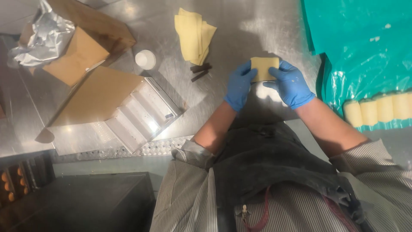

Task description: Rolling chocolate sticks into pastry dough to make pain au chocolat.

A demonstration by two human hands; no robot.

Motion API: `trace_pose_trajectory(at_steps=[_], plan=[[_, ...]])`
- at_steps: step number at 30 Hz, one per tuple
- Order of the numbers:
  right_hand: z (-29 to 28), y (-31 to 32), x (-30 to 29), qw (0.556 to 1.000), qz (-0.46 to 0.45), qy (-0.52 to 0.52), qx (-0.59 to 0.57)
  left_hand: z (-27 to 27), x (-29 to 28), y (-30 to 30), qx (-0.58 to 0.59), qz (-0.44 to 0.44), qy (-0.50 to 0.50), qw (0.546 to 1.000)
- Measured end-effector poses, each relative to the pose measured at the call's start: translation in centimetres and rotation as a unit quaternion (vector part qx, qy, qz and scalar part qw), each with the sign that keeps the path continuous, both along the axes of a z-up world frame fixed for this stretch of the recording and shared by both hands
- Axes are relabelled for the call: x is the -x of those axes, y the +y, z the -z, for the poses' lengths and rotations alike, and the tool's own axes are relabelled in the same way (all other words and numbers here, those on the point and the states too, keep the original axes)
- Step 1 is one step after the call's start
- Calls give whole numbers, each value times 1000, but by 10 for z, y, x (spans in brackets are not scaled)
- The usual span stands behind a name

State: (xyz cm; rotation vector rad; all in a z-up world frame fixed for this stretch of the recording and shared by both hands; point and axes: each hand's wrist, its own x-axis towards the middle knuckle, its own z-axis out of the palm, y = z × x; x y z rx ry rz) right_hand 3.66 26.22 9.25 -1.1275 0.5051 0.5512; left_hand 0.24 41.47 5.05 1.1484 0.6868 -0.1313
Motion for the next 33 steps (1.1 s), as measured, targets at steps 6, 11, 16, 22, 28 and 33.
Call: trace_pose_trajectory(at_steps=[6, 11, 16, 22, 28, 33], plan=[[44, -10, 10, 995, -65, -9, 73, 53, 29, -7, -74, 24, 19, 997], [56, -55, 57, 919, -272, -70, 277, 54, 66, 61, -430, 32, 25, 902], [44, -83, 84, 939, -207, -48, 270, 69, 53, 149, -673, 105, 114, 723], [45, -88, 71, 939, -202, -106, 256, 31, 48, 125, -647, 160, -3, 745], [19, -33, 30, 950, -232, -119, 172, 77, 54, 10, -608, 338, -178, 696], [59, -61, 13, 968, -124, -135, 173, 85, 64, -35, -624, 308, -117, 709]])
